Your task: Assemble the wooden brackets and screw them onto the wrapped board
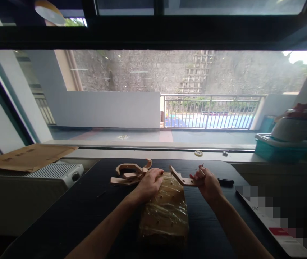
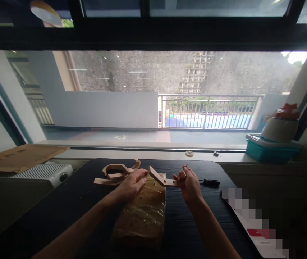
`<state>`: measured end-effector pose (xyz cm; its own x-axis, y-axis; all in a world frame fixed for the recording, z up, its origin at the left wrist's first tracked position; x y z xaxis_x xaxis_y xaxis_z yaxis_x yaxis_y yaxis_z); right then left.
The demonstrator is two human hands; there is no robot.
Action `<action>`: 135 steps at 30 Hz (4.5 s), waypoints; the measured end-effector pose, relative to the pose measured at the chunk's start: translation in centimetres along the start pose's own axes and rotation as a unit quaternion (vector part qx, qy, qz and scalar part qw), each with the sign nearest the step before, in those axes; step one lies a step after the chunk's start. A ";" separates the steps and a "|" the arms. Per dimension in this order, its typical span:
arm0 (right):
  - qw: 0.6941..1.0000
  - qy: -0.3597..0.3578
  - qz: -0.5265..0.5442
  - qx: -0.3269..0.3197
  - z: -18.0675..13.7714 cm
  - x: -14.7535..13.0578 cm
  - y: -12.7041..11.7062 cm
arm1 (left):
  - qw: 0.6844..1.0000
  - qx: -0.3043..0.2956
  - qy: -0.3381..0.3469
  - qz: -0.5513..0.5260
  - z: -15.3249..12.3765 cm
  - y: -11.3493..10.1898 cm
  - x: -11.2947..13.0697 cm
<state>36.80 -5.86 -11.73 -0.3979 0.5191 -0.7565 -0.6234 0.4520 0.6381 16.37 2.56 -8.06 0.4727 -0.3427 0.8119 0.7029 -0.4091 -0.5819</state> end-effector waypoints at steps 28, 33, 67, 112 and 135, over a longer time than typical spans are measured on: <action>0.966 0.159 0.100 0.179 -3.1 2.2 -4.0 | 0.991 0.087 -0.100 0.018 -3.3 0.0 -0.2; 0.971 0.153 0.090 0.162 -2.9 1.9 -3.8 | 0.981 -0.049 -0.147 0.114 -0.4 1.5 1.5; 0.984 -0.052 -0.138 0.104 -6.1 -6.2 0.6 | 0.983 0.031 -0.133 0.120 -9.8 -3.2 -1.8; 0.948 -0.015 -0.286 -0.135 -6.6 -1.0 4.1 | 0.989 -0.010 -0.135 -0.063 -8.1 1.4 -2.8; 0.927 -0.017 -0.301 -0.225 -4.2 -2.2 8.9 | 0.896 0.081 -0.147 -0.411 -2.2 -1.0 0.2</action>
<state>29.23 -6.02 -4.99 0.1298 0.2965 -0.9462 -0.9459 0.3233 -0.0285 14.61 1.02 -7.42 -0.1367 0.2641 0.9548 0.9346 -0.2851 0.2127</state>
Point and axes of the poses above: each hand's wrist, its own z-axis towards the middle knuckle, its own y-axis out of the palm, x = y × z, the point moved 5 cm from there along z, towards the middle knuckle, and after that the axes turned 11 degrees about -y, right-handed, at the moved point
